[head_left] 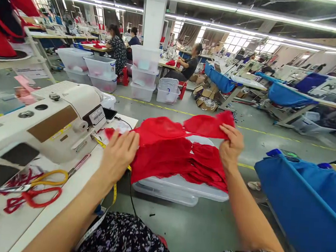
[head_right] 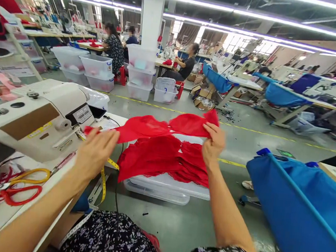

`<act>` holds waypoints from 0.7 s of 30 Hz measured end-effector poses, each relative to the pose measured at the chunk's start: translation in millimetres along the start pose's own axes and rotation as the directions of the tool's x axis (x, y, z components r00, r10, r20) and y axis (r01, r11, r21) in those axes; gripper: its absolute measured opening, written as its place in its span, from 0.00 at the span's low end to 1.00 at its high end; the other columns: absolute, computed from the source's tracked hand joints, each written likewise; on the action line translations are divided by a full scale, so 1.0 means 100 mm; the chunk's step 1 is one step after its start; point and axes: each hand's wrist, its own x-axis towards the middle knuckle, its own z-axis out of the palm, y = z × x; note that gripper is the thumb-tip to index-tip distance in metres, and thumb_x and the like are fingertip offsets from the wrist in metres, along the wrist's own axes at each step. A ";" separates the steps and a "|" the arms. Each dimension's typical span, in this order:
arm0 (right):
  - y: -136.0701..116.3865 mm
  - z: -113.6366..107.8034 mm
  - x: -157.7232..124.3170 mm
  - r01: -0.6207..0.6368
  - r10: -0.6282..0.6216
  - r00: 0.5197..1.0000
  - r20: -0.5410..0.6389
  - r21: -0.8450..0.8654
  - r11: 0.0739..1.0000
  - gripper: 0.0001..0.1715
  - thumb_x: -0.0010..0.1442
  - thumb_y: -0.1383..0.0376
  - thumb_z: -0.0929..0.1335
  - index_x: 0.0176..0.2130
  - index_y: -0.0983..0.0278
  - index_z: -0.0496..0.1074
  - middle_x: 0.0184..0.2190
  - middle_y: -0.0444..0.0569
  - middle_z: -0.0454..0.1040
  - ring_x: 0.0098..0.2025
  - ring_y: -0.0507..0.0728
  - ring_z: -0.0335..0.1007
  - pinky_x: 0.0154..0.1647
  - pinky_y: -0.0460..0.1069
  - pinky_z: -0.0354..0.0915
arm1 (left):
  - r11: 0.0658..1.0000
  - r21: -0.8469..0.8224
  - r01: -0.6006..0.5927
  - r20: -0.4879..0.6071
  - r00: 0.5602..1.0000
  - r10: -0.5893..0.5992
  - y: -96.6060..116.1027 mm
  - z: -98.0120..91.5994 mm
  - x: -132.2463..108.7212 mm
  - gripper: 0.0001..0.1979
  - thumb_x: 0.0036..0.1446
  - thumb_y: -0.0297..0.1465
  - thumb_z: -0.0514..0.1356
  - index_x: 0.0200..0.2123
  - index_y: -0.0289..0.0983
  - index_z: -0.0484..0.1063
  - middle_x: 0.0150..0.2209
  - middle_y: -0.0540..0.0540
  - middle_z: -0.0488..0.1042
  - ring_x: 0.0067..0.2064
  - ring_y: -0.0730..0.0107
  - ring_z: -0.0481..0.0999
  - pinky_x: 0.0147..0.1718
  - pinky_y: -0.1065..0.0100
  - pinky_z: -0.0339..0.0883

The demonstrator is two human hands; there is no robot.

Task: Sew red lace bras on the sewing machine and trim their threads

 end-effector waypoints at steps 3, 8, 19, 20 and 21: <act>0.54 -0.27 -0.48 -0.046 0.053 0.993 0.103 -0.077 0.996 0.28 0.45 0.72 0.58 0.41 0.63 0.79 0.44 0.56 0.79 0.50 0.62 0.73 0.55 0.61 0.66 | 0.997 -0.025 -0.069 0.116 0.991 0.071 0.22 0.63 0.13 0.22 0.63 0.16 0.43 0.53 0.30 0.70 0.50 0.38 0.77 0.54 0.53 0.76 0.60 0.47 0.63; 0.84 -0.43 -1.24 -0.091 0.116 0.968 0.224 -0.120 0.989 0.26 0.42 0.69 0.59 0.37 0.62 0.79 0.39 0.54 0.80 0.44 0.64 0.76 0.48 0.60 0.70 | 0.994 -0.095 -0.062 0.196 0.977 0.080 0.43 1.08 -0.16 0.23 0.60 0.14 0.43 0.45 0.34 0.73 0.40 0.45 0.81 0.46 0.60 0.81 0.60 0.49 0.65; 0.69 -0.01 -0.60 -0.207 0.208 0.978 0.030 -0.042 0.977 0.25 0.48 0.70 0.57 0.39 0.66 0.76 0.41 0.58 0.78 0.48 0.64 0.73 0.55 0.62 0.65 | 0.964 -0.255 0.082 0.353 0.936 0.014 0.81 0.66 -0.35 0.22 0.56 0.16 0.49 0.48 0.35 0.74 0.42 0.41 0.80 0.48 0.55 0.79 0.66 0.41 0.53; 0.60 0.01 -0.55 -0.215 0.216 0.976 0.021 -0.021 0.976 0.24 0.49 0.70 0.57 0.39 0.67 0.77 0.41 0.60 0.78 0.48 0.64 0.74 0.53 0.61 0.66 | 0.938 -0.310 0.156 0.372 0.928 -0.031 0.82 0.53 -0.40 0.23 0.55 0.16 0.49 0.48 0.37 0.75 0.40 0.43 0.80 0.46 0.57 0.80 0.66 0.42 0.54; 0.48 0.01 -0.50 -0.224 0.224 0.974 0.016 0.005 0.975 0.24 0.50 0.70 0.57 0.39 0.67 0.77 0.40 0.61 0.78 0.47 0.65 0.74 0.51 0.60 0.67 | 0.903 -0.358 0.238 0.385 0.918 -0.089 0.80 0.35 -0.47 0.23 0.55 0.17 0.49 0.47 0.39 0.75 0.39 0.46 0.81 0.43 0.60 0.81 0.65 0.45 0.57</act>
